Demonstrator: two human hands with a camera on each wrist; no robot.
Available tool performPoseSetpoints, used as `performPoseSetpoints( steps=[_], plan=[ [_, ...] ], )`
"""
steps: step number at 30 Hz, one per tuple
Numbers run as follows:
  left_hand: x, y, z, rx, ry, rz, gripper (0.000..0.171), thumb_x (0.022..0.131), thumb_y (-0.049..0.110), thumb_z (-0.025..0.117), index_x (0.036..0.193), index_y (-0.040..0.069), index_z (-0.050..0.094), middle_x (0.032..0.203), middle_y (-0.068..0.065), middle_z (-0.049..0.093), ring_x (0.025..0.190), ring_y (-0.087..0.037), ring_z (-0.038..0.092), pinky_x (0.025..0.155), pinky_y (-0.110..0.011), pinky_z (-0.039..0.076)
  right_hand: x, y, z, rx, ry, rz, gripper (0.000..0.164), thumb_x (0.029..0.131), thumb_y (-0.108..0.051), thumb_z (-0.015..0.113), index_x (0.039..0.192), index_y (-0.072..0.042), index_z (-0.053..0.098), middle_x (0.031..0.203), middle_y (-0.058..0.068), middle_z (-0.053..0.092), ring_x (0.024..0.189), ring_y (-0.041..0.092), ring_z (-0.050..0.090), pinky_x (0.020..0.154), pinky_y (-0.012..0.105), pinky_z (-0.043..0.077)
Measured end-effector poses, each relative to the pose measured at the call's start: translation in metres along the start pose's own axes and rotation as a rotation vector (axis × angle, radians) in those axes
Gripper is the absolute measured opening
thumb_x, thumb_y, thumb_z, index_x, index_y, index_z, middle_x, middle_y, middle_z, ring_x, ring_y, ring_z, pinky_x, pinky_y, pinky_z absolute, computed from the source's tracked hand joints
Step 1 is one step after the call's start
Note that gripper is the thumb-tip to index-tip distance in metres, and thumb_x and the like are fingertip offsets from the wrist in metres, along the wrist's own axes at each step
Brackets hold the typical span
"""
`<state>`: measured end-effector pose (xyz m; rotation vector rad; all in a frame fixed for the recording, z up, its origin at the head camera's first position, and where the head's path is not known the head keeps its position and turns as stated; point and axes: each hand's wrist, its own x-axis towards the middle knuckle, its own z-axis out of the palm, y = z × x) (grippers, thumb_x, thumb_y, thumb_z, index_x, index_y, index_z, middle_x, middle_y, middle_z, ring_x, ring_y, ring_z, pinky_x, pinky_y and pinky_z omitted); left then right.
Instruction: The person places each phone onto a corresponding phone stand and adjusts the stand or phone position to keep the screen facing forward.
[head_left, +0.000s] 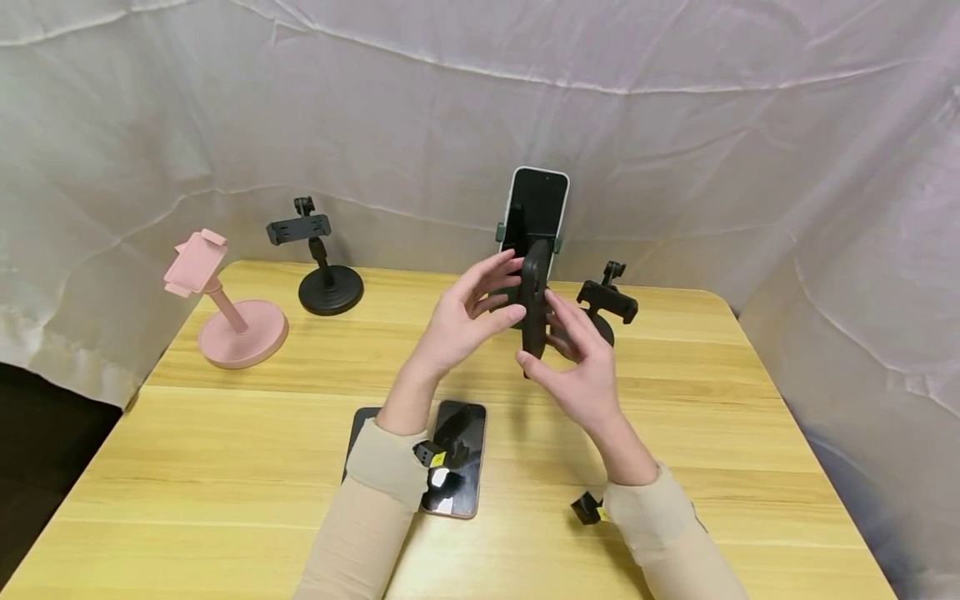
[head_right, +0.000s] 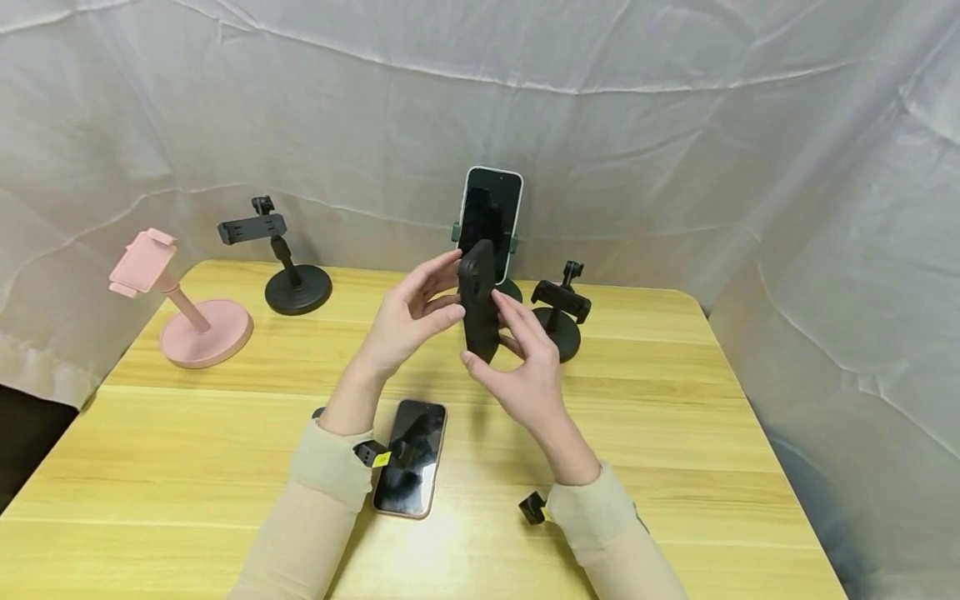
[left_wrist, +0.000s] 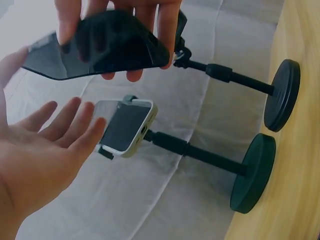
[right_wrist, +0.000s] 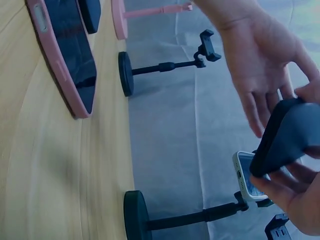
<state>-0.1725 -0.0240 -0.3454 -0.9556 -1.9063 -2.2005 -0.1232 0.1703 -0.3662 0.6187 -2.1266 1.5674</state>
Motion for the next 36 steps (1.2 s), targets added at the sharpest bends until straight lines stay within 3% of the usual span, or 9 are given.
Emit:
performPoseSetpoints(
  steps=[5,8,11,14,17,20,27,31,36],
  plan=[
    [-0.002,0.001,-0.006,0.004,-0.064,-0.045,0.095,0.088,0.056,0.079,0.160,0.008,0.039,0.151,-0.015,0.052,0.136,-0.027,0.053,0.116,-0.045,0.044,-0.001,-0.003,0.001,0.064,-0.076,0.019,0.080,0.080,0.010,0.082,0.152,-0.008,0.054,0.147,0.011,0.057,0.128,0.025,0.061,0.099,0.032,0.056],
    [-0.002,0.001,-0.007,-0.005,-0.089,-0.042,0.105,0.083,0.065,0.079,0.159,0.004,0.039,0.146,-0.020,0.055,0.132,-0.031,0.055,0.114,-0.044,0.046,-0.002,-0.003,0.002,0.080,-0.104,0.012,0.079,0.080,0.012,0.081,0.152,-0.007,0.053,0.149,0.012,0.055,0.128,0.026,0.061,0.100,0.033,0.056],
    [-0.003,0.001,-0.008,-0.034,-0.094,-0.030,0.097,0.087,0.053,0.082,0.156,-0.001,0.041,0.142,-0.025,0.055,0.132,-0.033,0.055,0.112,-0.044,0.048,-0.002,-0.003,0.002,0.098,-0.127,0.008,0.079,0.080,0.013,0.079,0.152,-0.005,0.052,0.150,0.014,0.054,0.129,0.030,0.060,0.101,0.034,0.056],
    [-0.003,0.002,-0.007,-0.048,-0.074,-0.033,0.080,0.091,0.028,0.082,0.153,-0.004,0.043,0.139,-0.025,0.056,0.131,-0.032,0.056,0.109,-0.043,0.050,-0.002,-0.002,0.003,0.128,-0.154,0.024,0.078,0.082,0.014,0.077,0.153,-0.004,0.051,0.151,0.015,0.052,0.131,0.033,0.058,0.102,0.034,0.055],
    [-0.003,0.005,-0.005,-0.037,-0.039,-0.040,0.070,0.090,0.005,0.076,0.152,-0.004,0.045,0.136,-0.025,0.057,0.127,-0.029,0.058,0.105,-0.042,0.053,-0.002,-0.002,0.003,0.143,-0.170,0.037,0.077,0.084,0.014,0.074,0.154,-0.004,0.049,0.152,0.015,0.051,0.133,0.030,0.057,0.104,0.033,0.053],
    [-0.003,0.007,-0.003,-0.020,0.005,-0.032,0.069,0.088,-0.006,0.073,0.151,-0.004,0.046,0.134,-0.023,0.058,0.125,-0.029,0.059,0.103,-0.041,0.055,-0.002,-0.002,0.004,0.123,-0.163,0.010,0.074,0.085,0.014,0.073,0.153,-0.003,0.050,0.154,0.014,0.050,0.134,0.025,0.056,0.106,0.036,0.052],
    [-0.003,0.011,0.006,0.053,0.155,-0.008,0.070,0.084,-0.001,0.081,0.147,-0.001,0.051,0.131,-0.019,0.062,0.122,-0.031,0.060,0.099,-0.037,0.058,-0.005,-0.003,0.010,-0.060,-0.066,-0.139,0.066,0.085,0.010,0.077,0.147,0.001,0.057,0.153,0.014,0.053,0.134,0.028,0.058,0.100,0.049,0.055],
    [-0.003,0.011,0.016,0.123,0.230,-0.009,0.073,0.081,0.005,0.087,0.146,0.002,0.054,0.129,-0.016,0.063,0.120,-0.027,0.060,0.096,-0.034,0.059,-0.007,-0.005,0.013,-0.146,-0.012,-0.172,0.059,0.085,0.008,0.078,0.141,0.004,0.061,0.145,0.018,0.060,0.123,0.032,0.065,0.089,0.043,0.061],
    [-0.004,0.012,0.027,0.194,0.279,0.012,0.076,0.079,0.008,0.090,0.145,0.002,0.054,0.130,-0.015,0.060,0.118,-0.025,0.059,0.094,-0.032,0.059,-0.006,-0.003,0.014,-0.152,0.041,-0.191,0.043,0.089,0.012,0.072,0.131,0.007,0.067,0.130,0.020,0.068,0.113,0.031,0.070,0.079,0.035,0.063]
  ],
)
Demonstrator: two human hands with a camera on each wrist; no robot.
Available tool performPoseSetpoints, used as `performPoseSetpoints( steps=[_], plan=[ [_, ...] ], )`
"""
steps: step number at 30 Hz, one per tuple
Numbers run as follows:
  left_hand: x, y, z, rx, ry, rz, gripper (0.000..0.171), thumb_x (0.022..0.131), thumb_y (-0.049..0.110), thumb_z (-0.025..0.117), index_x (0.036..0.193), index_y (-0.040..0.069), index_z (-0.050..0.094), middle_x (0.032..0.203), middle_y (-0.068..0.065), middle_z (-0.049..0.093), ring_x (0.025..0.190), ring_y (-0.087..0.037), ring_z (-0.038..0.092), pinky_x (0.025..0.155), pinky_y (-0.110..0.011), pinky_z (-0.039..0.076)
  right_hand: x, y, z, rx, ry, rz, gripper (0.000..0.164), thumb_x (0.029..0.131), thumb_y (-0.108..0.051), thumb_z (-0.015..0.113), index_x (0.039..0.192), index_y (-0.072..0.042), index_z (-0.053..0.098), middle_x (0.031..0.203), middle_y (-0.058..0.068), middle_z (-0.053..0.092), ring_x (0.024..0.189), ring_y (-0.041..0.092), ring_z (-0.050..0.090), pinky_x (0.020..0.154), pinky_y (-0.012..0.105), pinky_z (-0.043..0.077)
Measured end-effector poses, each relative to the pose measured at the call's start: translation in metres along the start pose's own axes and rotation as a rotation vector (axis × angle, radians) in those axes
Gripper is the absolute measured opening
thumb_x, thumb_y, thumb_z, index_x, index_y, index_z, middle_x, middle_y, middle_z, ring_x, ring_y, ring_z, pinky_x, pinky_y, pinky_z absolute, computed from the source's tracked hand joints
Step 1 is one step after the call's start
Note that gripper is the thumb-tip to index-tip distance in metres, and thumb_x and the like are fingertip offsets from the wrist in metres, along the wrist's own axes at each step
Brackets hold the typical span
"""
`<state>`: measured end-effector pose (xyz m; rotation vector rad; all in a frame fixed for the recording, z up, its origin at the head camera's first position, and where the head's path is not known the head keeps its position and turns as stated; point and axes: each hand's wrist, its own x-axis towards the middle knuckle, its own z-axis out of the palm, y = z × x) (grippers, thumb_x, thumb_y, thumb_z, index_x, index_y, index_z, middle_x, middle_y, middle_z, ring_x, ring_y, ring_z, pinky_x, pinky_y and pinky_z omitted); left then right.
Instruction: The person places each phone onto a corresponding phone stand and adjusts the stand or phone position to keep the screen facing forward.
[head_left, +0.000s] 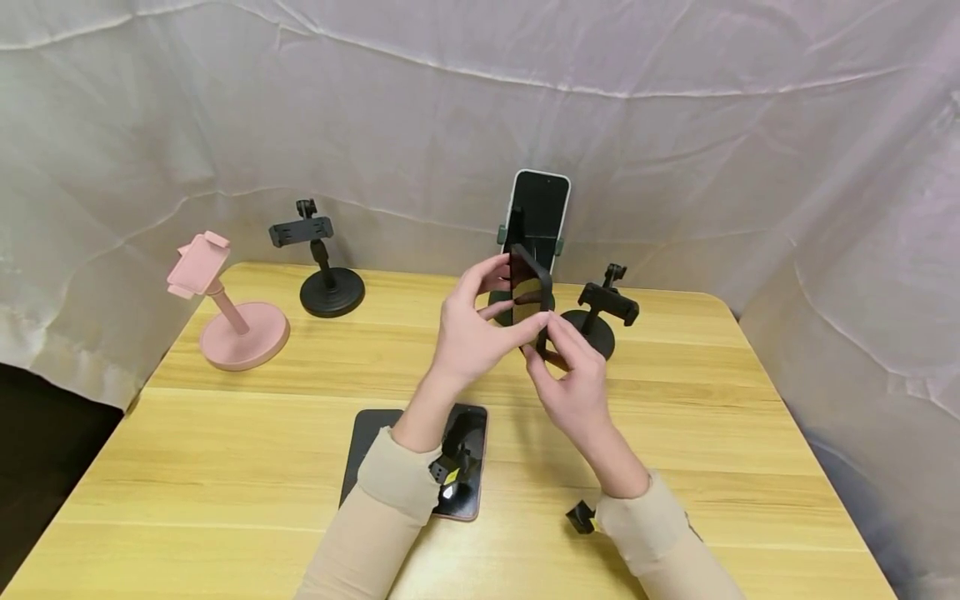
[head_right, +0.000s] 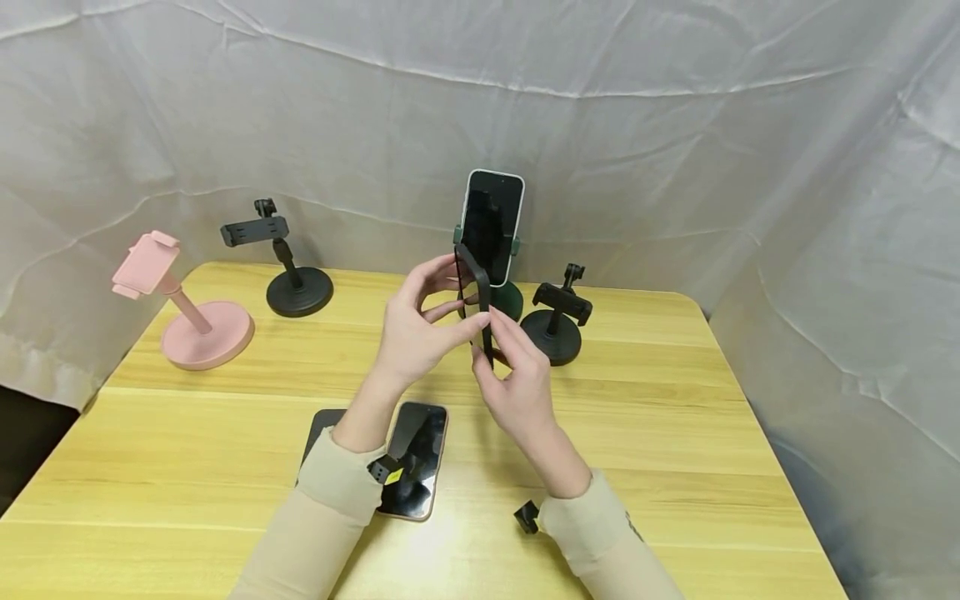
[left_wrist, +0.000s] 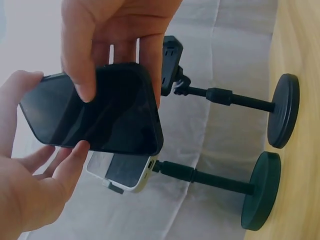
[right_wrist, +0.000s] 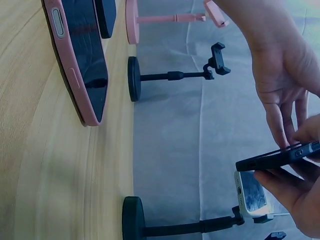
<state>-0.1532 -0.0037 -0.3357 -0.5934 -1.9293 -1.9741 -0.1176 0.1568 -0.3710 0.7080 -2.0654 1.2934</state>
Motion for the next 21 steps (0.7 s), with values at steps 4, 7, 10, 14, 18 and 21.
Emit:
performPoseSetpoints(
  steps=[4,7,10,14,18,21],
  plan=[
    [-0.001,0.000,0.005,0.035,0.014,0.005,0.077,0.078,0.009,0.092,0.145,0.003,0.054,0.129,-0.013,0.059,0.117,-0.023,0.059,0.094,-0.031,0.059,0.000,0.002,0.000,0.012,0.025,-0.002,0.035,0.091,0.014,0.068,0.125,0.006,0.071,0.123,0.018,0.072,0.109,0.027,0.071,0.077,0.028,0.063],
    [-0.002,0.000,0.007,0.069,0.009,0.007,0.078,0.079,0.011,0.092,0.147,0.004,0.053,0.130,-0.012,0.058,0.117,-0.022,0.058,0.095,-0.030,0.058,0.000,0.002,-0.001,0.021,0.045,0.009,0.033,0.091,0.014,0.066,0.123,0.005,0.072,0.118,0.017,0.073,0.101,0.025,0.072,0.076,0.023,0.061],
    [-0.002,0.000,0.007,0.108,-0.005,0.019,0.078,0.082,0.015,0.090,0.149,0.006,0.052,0.132,-0.011,0.056,0.118,-0.024,0.057,0.097,-0.032,0.058,0.000,0.003,-0.002,0.024,0.071,0.020,0.032,0.091,0.014,0.066,0.121,0.005,0.073,0.110,0.017,0.075,0.087,0.024,0.072,0.073,0.018,0.060],
    [-0.001,-0.001,0.005,0.108,-0.025,0.057,0.068,0.090,0.017,0.083,0.151,0.011,0.053,0.134,-0.010,0.056,0.120,-0.025,0.058,0.100,-0.038,0.056,0.002,0.002,-0.007,0.080,0.083,0.081,0.035,0.093,0.012,0.067,0.128,0.008,0.069,0.108,0.023,0.075,0.080,0.020,0.071,0.071,0.015,0.058],
    [0.001,-0.004,0.002,0.086,-0.051,0.088,0.059,0.097,0.013,0.075,0.152,0.013,0.054,0.133,-0.010,0.058,0.116,-0.022,0.061,0.097,-0.040,0.057,0.005,-0.001,-0.014,0.197,0.082,0.217,0.040,0.094,0.011,0.067,0.134,0.009,0.065,0.116,0.027,0.072,0.090,0.012,0.071,0.077,0.017,0.058],
    [0.002,-0.006,-0.001,0.083,-0.076,0.093,0.057,0.098,0.010,0.072,0.152,0.014,0.055,0.129,-0.012,0.059,0.111,-0.023,0.064,0.091,-0.039,0.060,0.007,-0.002,-0.018,0.253,0.092,0.288,0.038,0.094,0.010,0.069,0.132,0.009,0.066,0.117,0.023,0.071,0.095,0.009,0.070,0.081,0.018,0.058]
  ],
)
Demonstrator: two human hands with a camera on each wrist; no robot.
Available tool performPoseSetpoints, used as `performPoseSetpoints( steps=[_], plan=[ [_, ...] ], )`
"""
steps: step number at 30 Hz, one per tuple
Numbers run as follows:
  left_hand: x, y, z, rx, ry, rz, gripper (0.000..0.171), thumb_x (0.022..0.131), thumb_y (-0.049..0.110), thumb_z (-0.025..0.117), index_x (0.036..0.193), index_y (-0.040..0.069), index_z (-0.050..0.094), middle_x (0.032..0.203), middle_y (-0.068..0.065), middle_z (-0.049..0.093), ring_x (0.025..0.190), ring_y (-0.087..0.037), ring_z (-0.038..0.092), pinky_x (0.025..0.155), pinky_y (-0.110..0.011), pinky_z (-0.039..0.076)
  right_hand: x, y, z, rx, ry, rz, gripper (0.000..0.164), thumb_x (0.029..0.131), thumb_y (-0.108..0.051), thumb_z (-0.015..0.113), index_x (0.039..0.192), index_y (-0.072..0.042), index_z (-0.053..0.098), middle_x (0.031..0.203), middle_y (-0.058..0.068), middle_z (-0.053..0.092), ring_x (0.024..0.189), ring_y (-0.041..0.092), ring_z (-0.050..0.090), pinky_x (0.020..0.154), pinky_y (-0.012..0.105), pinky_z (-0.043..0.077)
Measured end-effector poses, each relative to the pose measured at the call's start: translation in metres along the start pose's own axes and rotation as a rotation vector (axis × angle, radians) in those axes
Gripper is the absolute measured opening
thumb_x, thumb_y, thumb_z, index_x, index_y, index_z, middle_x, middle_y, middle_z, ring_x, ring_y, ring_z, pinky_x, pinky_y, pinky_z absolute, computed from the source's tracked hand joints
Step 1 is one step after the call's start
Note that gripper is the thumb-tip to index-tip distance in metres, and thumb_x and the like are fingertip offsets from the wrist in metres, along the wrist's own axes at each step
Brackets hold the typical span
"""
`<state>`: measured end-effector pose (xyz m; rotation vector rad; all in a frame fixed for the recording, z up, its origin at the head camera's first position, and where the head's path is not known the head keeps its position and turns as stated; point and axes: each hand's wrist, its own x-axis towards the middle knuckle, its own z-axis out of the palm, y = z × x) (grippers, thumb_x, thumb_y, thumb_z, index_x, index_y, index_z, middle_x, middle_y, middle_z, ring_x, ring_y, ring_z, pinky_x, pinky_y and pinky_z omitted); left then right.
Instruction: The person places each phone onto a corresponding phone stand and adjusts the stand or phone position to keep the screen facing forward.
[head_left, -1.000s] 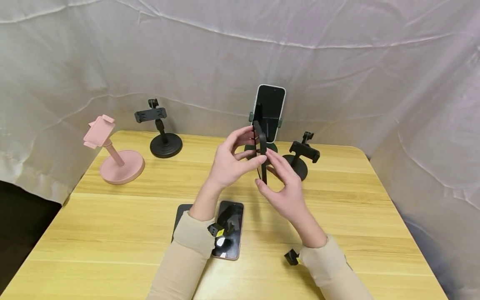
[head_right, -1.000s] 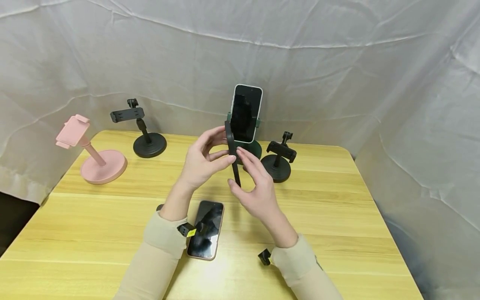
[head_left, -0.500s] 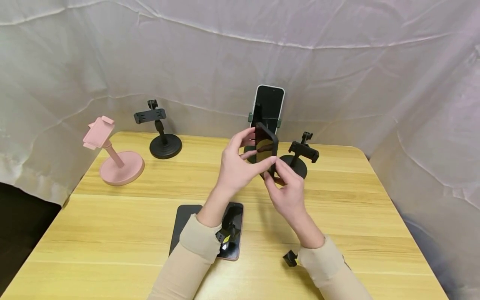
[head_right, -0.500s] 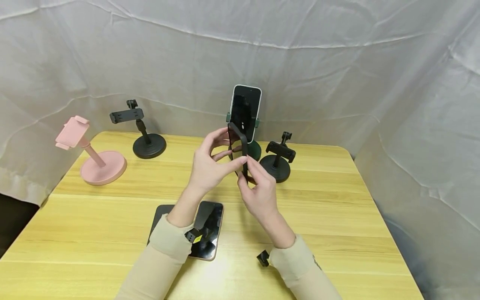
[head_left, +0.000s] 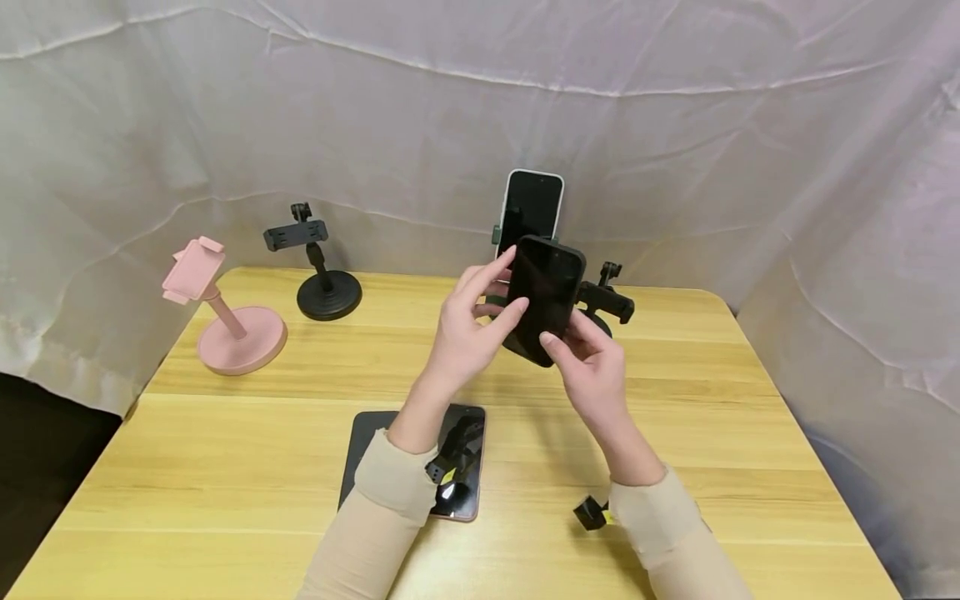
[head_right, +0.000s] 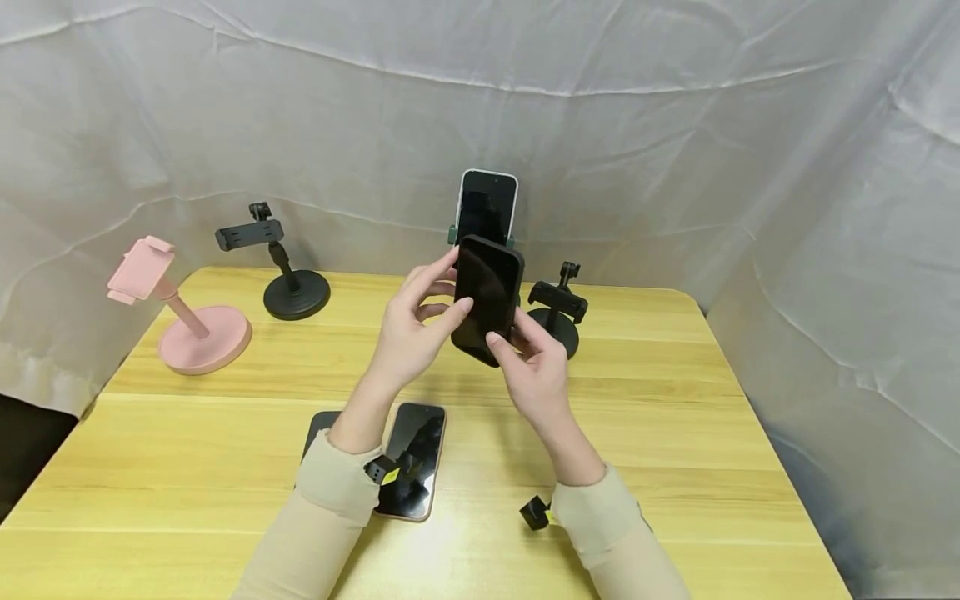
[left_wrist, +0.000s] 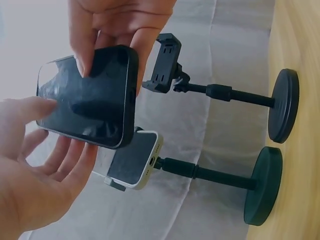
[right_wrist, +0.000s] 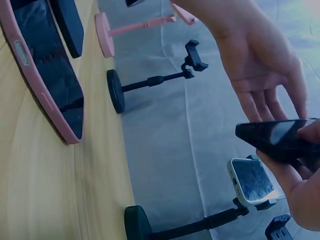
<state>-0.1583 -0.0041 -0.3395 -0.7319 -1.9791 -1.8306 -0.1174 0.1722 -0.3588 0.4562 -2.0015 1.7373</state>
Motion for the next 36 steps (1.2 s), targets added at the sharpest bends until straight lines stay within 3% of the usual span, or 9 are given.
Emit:
performPoseSetpoints(
  steps=[7,12,20,26,32,36],
  plan=[
    [0.003,-0.001,-0.013,-0.035,-0.111,-0.031,0.059,0.099,0.005,0.070,0.154,0.015,0.052,0.119,-0.012,0.062,0.099,-0.023,0.067,0.073,-0.029,0.061,0.003,-0.002,-0.002,0.182,-0.031,0.111,0.041,0.095,0.013,0.065,0.136,0.013,0.060,0.116,0.002,0.068,0.096,0.012,0.070,0.080,0.025,0.062],
    [0.003,-0.002,-0.017,0.021,-0.114,0.001,0.058,0.098,0.005,0.072,0.153,0.013,0.054,0.115,-0.012,0.064,0.098,-0.022,0.068,0.067,-0.026,0.058,0.004,-0.002,-0.003,0.198,-0.050,0.171,0.042,0.094,0.014,0.066,0.136,0.012,0.060,0.116,-0.002,0.072,0.096,0.012,0.073,0.081,0.029,0.062],
    [0.003,-0.002,-0.014,0.068,-0.112,0.105,0.054,0.094,-0.002,0.073,0.145,0.007,0.061,0.108,-0.011,0.067,0.092,-0.021,0.066,0.086,-0.035,0.057,0.011,-0.001,-0.016,0.283,-0.067,0.195,0.026,0.097,0.011,0.062,0.123,0.007,0.068,0.104,0.003,0.074,0.087,0.014,0.073,0.076,0.032,0.064],
    [0.001,-0.001,-0.010,0.092,-0.143,0.091,0.050,0.096,0.000,0.071,0.144,0.011,0.063,0.108,-0.008,0.066,0.090,-0.018,0.060,0.072,-0.036,0.050,0.015,-0.002,-0.028,0.201,-0.121,0.222,0.027,0.099,0.004,0.065,0.125,0.013,0.065,0.105,0.002,0.075,0.087,0.015,0.074,0.077,0.032,0.064],
    [0.000,-0.002,-0.005,0.099,-0.133,0.084,0.048,0.097,0.002,0.070,0.144,0.011,0.064,0.111,-0.008,0.066,0.092,-0.018,0.059,0.070,-0.032,0.048,0.015,0.002,-0.024,0.156,-0.162,0.233,0.033,0.098,0.005,0.066,0.129,0.017,0.060,0.106,-0.003,0.075,0.092,0.014,0.076,0.078,0.035,0.064],
    [-0.001,-0.001,0.000,0.081,-0.101,0.081,0.045,0.098,0.002,0.070,0.142,0.011,0.065,0.112,-0.008,0.066,0.094,-0.018,0.060,0.071,-0.029,0.051,0.015,0.003,-0.020,0.172,-0.135,0.209,0.032,0.098,0.009,0.064,0.128,0.017,0.058,0.104,-0.003,0.075,0.092,0.013,0.076,0.077,0.035,0.063]
  ],
)
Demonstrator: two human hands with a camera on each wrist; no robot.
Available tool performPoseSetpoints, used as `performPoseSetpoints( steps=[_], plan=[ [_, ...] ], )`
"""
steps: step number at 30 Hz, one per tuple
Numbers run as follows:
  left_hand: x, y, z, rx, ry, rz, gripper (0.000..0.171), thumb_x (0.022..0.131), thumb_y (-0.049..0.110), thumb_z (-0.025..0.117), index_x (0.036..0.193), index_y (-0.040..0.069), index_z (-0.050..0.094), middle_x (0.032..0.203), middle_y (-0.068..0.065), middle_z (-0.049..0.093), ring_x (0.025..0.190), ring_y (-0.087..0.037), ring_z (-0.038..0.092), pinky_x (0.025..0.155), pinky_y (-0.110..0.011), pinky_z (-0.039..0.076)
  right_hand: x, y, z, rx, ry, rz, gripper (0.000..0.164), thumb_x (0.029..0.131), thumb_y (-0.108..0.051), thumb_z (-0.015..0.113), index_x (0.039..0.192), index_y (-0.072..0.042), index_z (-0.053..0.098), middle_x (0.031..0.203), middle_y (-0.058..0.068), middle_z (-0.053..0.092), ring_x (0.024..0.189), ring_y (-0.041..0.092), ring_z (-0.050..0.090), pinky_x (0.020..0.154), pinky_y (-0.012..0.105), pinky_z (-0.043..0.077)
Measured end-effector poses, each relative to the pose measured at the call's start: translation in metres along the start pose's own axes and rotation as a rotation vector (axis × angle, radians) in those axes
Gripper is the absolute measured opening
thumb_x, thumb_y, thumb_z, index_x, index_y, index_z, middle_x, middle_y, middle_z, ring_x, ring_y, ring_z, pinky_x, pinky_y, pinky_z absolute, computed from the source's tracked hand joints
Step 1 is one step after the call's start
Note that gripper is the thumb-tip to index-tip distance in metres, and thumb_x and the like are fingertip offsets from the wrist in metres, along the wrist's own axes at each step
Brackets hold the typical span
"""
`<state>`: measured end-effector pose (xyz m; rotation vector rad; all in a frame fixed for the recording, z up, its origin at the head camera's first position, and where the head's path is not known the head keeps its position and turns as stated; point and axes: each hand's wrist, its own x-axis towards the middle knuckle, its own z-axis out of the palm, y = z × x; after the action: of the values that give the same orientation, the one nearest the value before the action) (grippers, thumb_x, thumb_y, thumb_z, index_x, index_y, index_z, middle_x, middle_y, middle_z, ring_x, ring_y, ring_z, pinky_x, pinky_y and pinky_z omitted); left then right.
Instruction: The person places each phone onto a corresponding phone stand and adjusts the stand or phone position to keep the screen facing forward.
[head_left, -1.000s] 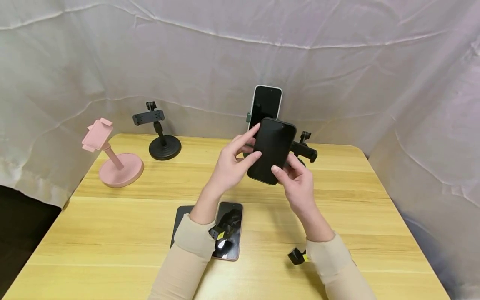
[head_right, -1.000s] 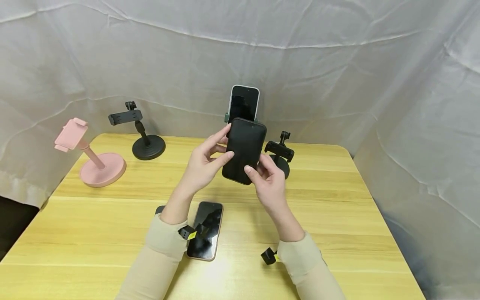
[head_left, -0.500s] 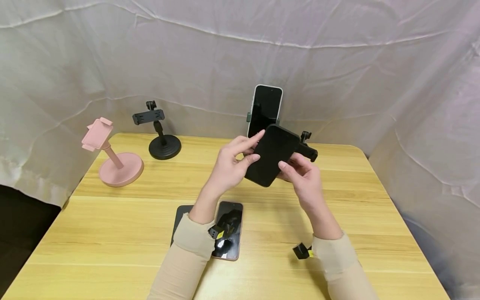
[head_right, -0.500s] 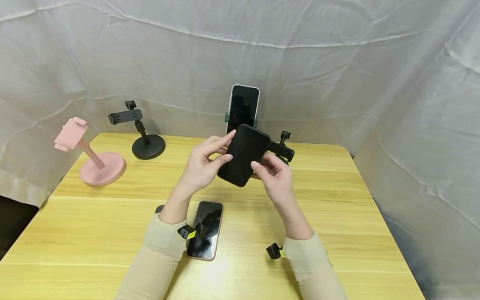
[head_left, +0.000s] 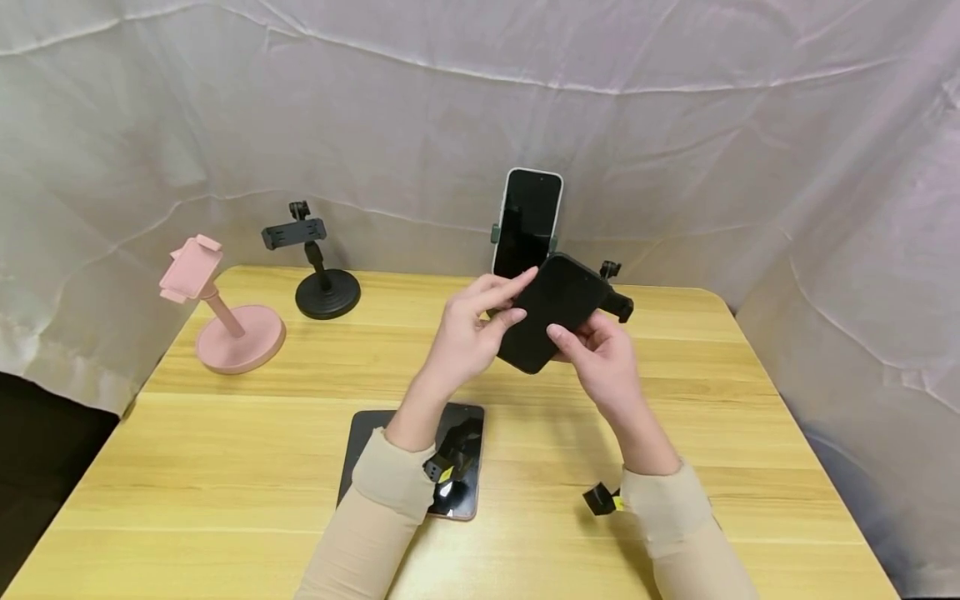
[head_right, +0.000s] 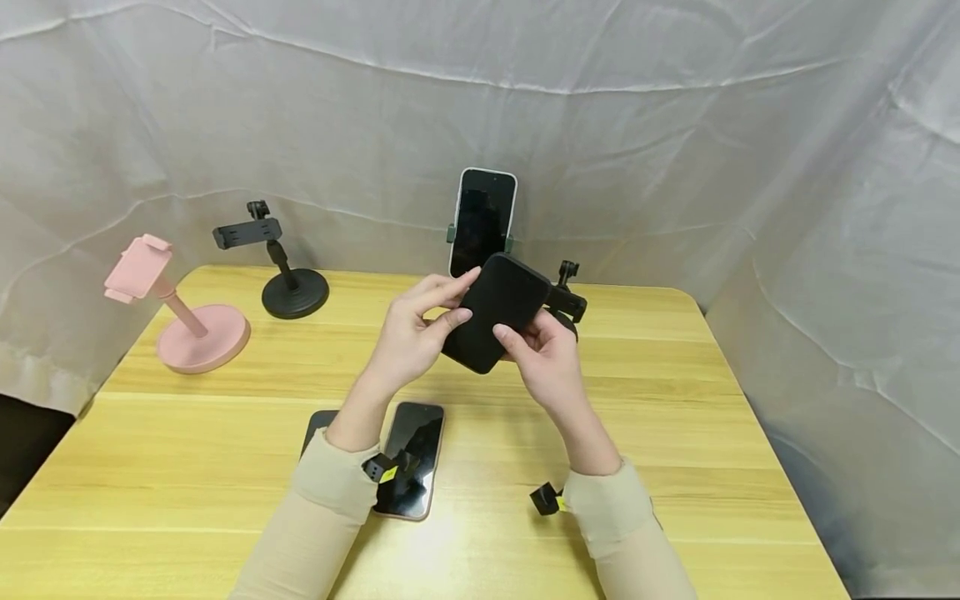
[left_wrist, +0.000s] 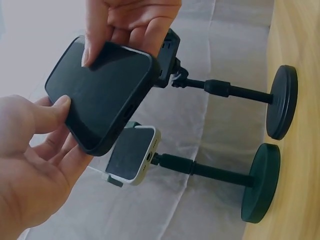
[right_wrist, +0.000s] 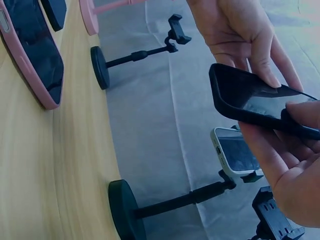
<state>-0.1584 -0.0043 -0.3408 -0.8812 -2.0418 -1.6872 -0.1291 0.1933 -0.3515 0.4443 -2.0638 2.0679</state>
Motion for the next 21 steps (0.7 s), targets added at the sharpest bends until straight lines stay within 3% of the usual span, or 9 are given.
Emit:
performPoseSetpoints(
  steps=[6,12,17,21],
  plan=[
    [0.004,0.001,0.008,-0.079,0.077,-0.026,0.040,0.099,0.005,0.070,0.140,0.004,0.066,0.117,-0.012,0.067,0.101,-0.021,0.067,0.077,-0.034,0.062,0.007,-0.005,0.000,0.022,0.115,-0.069,0.026,0.096,0.012,0.064,0.122,0.012,0.063,0.099,-0.002,0.075,0.088,0.010,0.075,0.077,0.026,0.062],
    [0.008,-0.003,0.014,-0.155,0.153,-0.041,0.038,0.100,-0.002,0.066,0.137,0.000,0.065,0.115,-0.016,0.068,0.102,-0.025,0.069,0.083,-0.042,0.062,0.019,-0.016,-0.010,0.072,0.244,-0.166,0.014,0.093,0.009,0.069,0.103,-0.001,0.072,0.090,0.001,0.075,0.081,0.010,0.073,0.074,0.023,0.062],
    [0.011,-0.009,0.028,-0.150,0.177,-0.082,0.028,0.100,0.000,0.064,0.128,0.000,0.070,0.115,-0.015,0.069,0.103,-0.024,0.069,0.083,-0.031,0.061,0.025,-0.028,-0.023,0.141,0.386,-0.239,0.013,0.092,0.010,0.070,0.095,-0.003,0.071,0.083,0.004,0.072,0.075,0.010,0.071,0.072,0.021,0.061],
    [0.018,-0.008,0.042,-0.147,0.172,-0.137,0.026,0.099,-0.002,0.063,0.124,-0.001,0.070,0.118,-0.014,0.070,0.105,-0.025,0.069,0.085,-0.024,0.059,0.028,-0.036,-0.035,0.221,0.482,-0.284,0.010,0.092,0.009,0.072,0.099,0.001,0.070,0.085,0.010,0.071,0.076,0.016,0.071,0.075,0.026,0.062]
  ],
)
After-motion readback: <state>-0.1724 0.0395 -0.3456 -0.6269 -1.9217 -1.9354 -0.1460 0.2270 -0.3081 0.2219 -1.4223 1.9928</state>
